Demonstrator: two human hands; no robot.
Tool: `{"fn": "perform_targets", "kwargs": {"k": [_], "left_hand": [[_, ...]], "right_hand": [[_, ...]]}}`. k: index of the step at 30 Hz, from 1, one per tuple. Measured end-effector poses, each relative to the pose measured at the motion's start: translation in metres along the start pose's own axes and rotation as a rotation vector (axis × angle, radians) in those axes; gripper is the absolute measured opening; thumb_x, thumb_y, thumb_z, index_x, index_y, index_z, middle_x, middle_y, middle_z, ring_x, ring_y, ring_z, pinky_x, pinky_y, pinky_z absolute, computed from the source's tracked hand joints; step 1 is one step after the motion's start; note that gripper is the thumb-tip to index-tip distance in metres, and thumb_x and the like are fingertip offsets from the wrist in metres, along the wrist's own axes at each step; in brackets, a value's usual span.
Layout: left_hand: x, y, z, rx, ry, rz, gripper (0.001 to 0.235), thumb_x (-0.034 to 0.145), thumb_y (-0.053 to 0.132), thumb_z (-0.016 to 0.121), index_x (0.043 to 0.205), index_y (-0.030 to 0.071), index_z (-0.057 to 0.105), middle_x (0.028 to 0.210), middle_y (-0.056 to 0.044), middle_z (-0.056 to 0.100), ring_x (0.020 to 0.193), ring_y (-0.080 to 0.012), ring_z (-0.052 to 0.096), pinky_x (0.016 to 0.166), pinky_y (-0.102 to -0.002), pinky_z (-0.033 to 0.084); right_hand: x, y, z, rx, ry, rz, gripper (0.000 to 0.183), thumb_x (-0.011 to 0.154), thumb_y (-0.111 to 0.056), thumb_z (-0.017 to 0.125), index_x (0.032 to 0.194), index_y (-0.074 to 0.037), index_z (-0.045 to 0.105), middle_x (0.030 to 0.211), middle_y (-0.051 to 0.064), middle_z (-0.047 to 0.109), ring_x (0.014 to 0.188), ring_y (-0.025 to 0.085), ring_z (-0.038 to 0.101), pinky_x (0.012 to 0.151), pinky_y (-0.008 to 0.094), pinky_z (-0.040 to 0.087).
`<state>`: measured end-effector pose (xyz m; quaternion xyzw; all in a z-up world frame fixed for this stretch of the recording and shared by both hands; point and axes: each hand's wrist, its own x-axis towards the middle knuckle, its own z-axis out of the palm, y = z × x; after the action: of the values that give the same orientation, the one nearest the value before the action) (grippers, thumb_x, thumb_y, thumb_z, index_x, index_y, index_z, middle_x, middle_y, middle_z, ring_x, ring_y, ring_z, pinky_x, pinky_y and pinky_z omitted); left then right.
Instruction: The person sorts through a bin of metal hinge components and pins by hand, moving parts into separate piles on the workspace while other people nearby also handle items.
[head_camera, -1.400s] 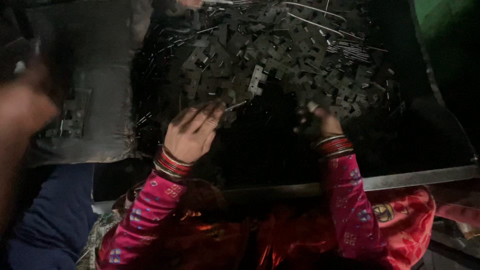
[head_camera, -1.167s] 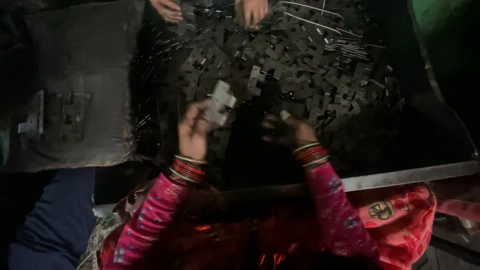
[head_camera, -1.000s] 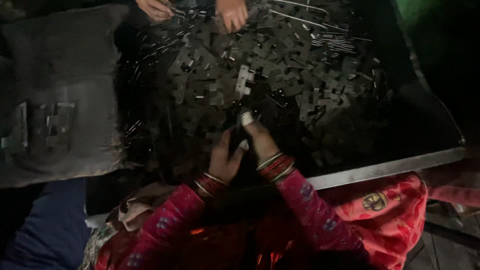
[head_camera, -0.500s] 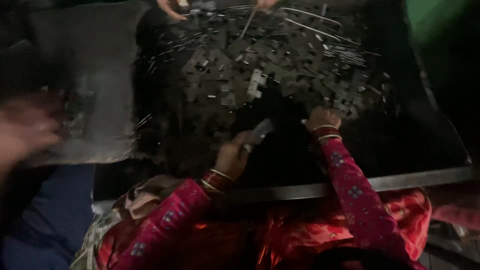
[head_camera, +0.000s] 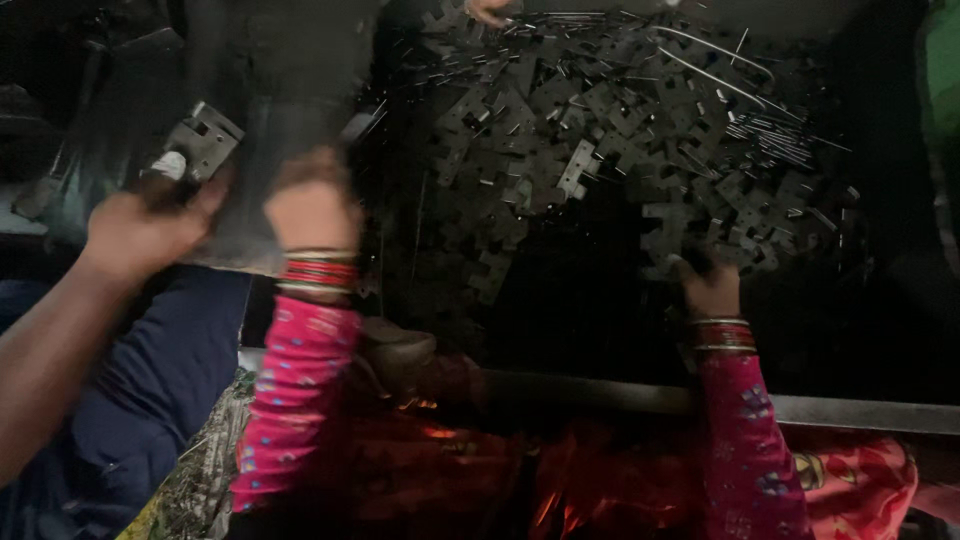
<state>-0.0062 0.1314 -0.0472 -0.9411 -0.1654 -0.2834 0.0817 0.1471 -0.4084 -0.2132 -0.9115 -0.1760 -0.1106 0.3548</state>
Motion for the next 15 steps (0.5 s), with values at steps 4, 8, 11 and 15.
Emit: {"fn": "perform_targets", "kwargs": {"k": [4,8,11,15], "left_hand": [[0.003,-0.082,0.030,0.218,0.036,-0.146,0.036,0.081,0.019,0.075,0.114,0.010,0.066,0.100,-0.010,0.072,0.097,-0.0317,0.070,0.078,-0.045,0.056],[0.002,-0.077,0.039,0.213,0.110,-0.232,0.055,0.092,0.025,0.073,0.141,0.004,0.058,0.129,-0.019,0.068,0.123,-0.0380,0.061,0.098,-0.053,0.046],[-0.008,-0.018,0.030,0.247,0.145,-0.096,0.059,0.093,0.034,0.073,0.138,-0.001,0.056,0.135,-0.025,0.065,0.129,-0.0417,0.054,0.104,-0.059,0.037],[-0.033,0.094,0.038,-0.112,-0.560,0.043,0.028,0.096,0.039,0.065,0.093,0.012,0.070,0.085,-0.015,0.075,0.078,-0.0336,0.074,0.068,-0.047,0.058]], "right_hand": [[-0.006,-0.045,-0.025,0.460,0.011,0.236,0.031,0.091,-0.013,0.074,0.117,0.004,0.073,0.107,0.015,0.075,0.093,0.029,0.069,0.085,0.040,0.053],[-0.008,-0.042,-0.029,0.683,-0.023,0.323,0.025,0.096,-0.009,0.069,0.116,0.005,0.076,0.110,0.011,0.077,0.094,0.021,0.070,0.088,0.036,0.054],[-0.006,-0.042,-0.038,0.836,0.041,0.374,0.024,0.098,-0.013,0.070,0.116,0.003,0.074,0.106,0.010,0.076,0.092,0.021,0.069,0.085,0.037,0.054],[-0.012,-0.076,-0.064,1.582,0.255,0.403,0.026,0.102,-0.023,0.072,0.116,-0.002,0.069,0.100,0.009,0.072,0.088,0.022,0.067,0.077,0.037,0.053]]}}
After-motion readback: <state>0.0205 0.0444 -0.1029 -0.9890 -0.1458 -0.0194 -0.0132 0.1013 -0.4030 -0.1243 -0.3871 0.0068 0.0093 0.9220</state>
